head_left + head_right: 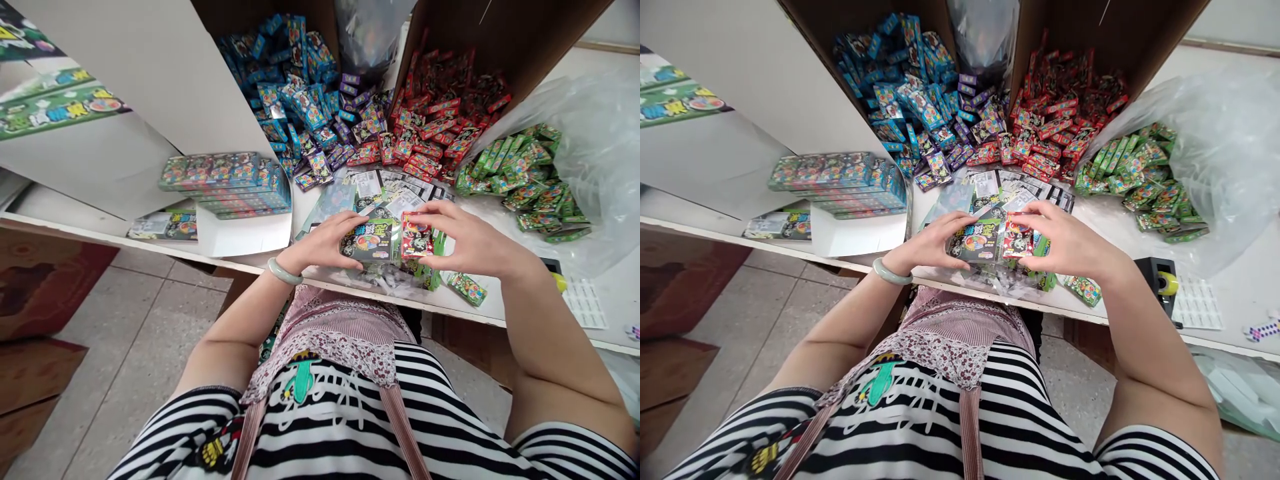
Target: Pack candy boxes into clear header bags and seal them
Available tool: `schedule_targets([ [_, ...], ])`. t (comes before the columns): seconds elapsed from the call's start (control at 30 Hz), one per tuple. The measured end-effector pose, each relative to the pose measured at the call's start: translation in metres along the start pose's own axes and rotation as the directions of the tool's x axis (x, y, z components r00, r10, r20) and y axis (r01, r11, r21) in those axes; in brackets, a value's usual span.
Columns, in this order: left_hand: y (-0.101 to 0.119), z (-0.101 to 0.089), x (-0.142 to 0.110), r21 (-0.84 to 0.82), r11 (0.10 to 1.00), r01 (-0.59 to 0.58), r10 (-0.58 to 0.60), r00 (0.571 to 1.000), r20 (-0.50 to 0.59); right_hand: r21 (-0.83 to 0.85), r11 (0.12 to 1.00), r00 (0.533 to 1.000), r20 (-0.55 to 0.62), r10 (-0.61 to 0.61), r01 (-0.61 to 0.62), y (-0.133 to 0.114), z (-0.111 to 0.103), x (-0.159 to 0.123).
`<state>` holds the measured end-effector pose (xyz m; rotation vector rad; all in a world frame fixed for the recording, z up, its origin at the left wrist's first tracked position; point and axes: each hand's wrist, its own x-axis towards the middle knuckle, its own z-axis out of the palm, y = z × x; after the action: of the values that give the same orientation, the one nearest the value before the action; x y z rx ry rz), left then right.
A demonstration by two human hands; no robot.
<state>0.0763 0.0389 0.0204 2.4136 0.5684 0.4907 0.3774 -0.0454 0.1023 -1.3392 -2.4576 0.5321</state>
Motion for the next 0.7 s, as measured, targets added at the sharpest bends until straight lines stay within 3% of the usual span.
schedule_targets([
  [0.17,0.001,0.002,0.001,-0.004,1.0,0.016,-0.016,0.999,-0.032,-0.073,0.997,0.995,-0.101,0.026,-0.033,-0.01,0.009,-0.002],
  [0.43,0.006,0.007,0.002,0.1,0.994,0.037,-0.029,0.996,-0.083,-0.081,0.997,0.997,-0.074,-0.026,0.02,-0.006,0.021,-0.007],
  [0.57,0.01,0.012,0.002,0.136,0.991,0.002,0.005,0.999,-0.051,-0.019,0.997,0.998,-0.009,-0.069,0.068,0.002,0.025,-0.005],
  [0.7,0.009,0.015,0.002,0.138,0.99,-0.002,0.01,0.998,-0.06,0.017,1.0,1.0,-0.016,-0.014,0.015,0.001,0.033,0.001],
])
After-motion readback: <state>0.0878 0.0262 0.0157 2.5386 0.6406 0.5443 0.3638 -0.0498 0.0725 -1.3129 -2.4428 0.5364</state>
